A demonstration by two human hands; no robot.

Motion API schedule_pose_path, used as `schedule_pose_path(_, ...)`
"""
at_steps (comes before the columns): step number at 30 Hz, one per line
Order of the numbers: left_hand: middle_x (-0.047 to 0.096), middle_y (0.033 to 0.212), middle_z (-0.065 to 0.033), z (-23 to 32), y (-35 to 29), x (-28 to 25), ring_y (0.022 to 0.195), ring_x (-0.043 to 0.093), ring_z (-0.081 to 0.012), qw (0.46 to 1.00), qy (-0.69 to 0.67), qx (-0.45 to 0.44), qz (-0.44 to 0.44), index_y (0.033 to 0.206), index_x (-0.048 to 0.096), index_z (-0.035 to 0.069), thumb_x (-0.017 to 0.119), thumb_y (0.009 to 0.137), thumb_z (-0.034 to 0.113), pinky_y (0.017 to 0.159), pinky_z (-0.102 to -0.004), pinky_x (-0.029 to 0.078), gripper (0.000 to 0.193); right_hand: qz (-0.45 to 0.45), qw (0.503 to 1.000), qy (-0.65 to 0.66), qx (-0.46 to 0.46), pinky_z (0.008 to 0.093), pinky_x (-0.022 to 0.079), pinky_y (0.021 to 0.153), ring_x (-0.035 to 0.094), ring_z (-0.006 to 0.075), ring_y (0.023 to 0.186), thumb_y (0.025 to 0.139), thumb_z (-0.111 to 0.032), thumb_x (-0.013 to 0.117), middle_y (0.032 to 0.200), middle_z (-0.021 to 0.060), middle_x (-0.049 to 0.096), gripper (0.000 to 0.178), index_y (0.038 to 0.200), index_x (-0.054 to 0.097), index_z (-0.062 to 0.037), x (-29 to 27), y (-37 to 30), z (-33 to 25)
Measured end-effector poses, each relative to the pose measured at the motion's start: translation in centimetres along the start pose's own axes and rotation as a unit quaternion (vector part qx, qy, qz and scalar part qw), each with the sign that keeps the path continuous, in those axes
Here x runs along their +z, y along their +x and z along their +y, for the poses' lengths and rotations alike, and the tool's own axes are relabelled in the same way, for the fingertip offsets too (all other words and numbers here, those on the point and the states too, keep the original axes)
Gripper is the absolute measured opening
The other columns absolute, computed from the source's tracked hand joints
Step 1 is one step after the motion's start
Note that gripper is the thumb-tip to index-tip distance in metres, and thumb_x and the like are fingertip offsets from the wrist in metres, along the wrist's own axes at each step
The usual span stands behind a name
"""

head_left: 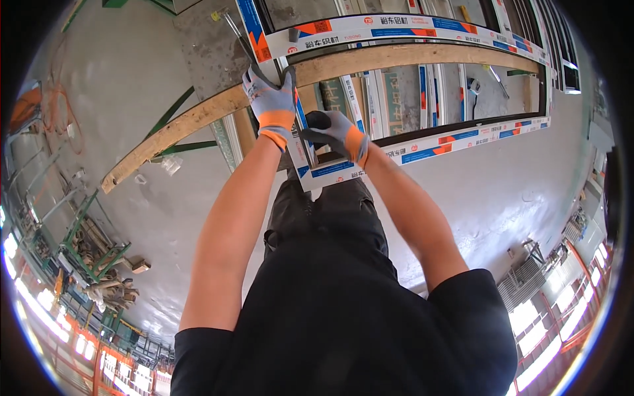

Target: The recorder is seen assembling large window frame profiles and moving completed or semi-completed frames across a factory floor.

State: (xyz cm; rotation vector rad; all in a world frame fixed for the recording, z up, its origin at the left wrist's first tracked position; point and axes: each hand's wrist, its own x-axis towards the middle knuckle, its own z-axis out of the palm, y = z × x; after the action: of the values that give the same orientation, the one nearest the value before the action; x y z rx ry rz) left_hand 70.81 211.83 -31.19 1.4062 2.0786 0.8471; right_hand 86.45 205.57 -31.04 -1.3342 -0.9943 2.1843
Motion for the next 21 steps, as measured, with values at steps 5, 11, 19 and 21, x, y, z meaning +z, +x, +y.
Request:
schedule_pose_path(5,0.048,0.127,-0.0271,1.2,-0.2,0.3,0.120,0.045,-0.0419,0.998,0.055,0.016,0.021,0.131,0.039,-0.005,0.079,0.072,0.040,0.102,-0.0455,0.039,0.085,-0.073,0.995,0.033,0.059,0.0260,0.055,0.065,0.065,0.0115,0.076,0.077,-0.015,0.080,0.089,0.0024,0.069,0.032,0.104,0.067,-0.0018,-1.9,2.0,-0.4)
schedule_pose_path(11,0.045,0.132,-0.0244,2.7,-0.3,0.8,0.126,0.040,-0.0396,0.989,0.143,0.021,-0.017,0.131,0.036,-0.008,0.079,0.067,0.041,0.109,-0.0437,0.034,0.092,-0.040,0.998,-0.010,0.055,0.0277,0.055,0.066,0.065,0.0120,0.074,0.075,-0.012,0.082,0.087,0.0035,0.070,0.029,0.100,0.070,-0.0029,-1.9,2.4,0.3)
schedule_pose_path(19,0.042,0.136,-0.0261,1.9,-0.6,1.2,0.126,0.042,-0.0395,0.987,0.160,-0.009,-0.020,0.139,0.026,-0.008,0.079,0.066,0.038,0.107,-0.0423,0.036,0.101,-0.142,0.980,-0.121,0.062,0.0270,0.051,0.068,0.060,0.0096,0.086,0.080,-0.014,0.079,0.095,0.0053,0.070,0.035,0.108,0.064,0.0005,-3.3,0.3,0.0)
schedule_pose_path(21,0.044,0.134,-0.0262,2.1,-0.4,1.7,0.125,0.043,-0.0394,0.989,0.144,-0.008,-0.026,0.136,0.031,-0.007,0.080,0.065,0.038,0.106,-0.0431,0.037,0.097,-0.119,0.989,-0.076,0.036,0.0288,0.050,0.069,0.058,0.0089,0.081,0.078,-0.020,0.081,0.093,0.0050,0.070,0.040,0.108,0.064,0.0001,-3.7,0.8,1.2)
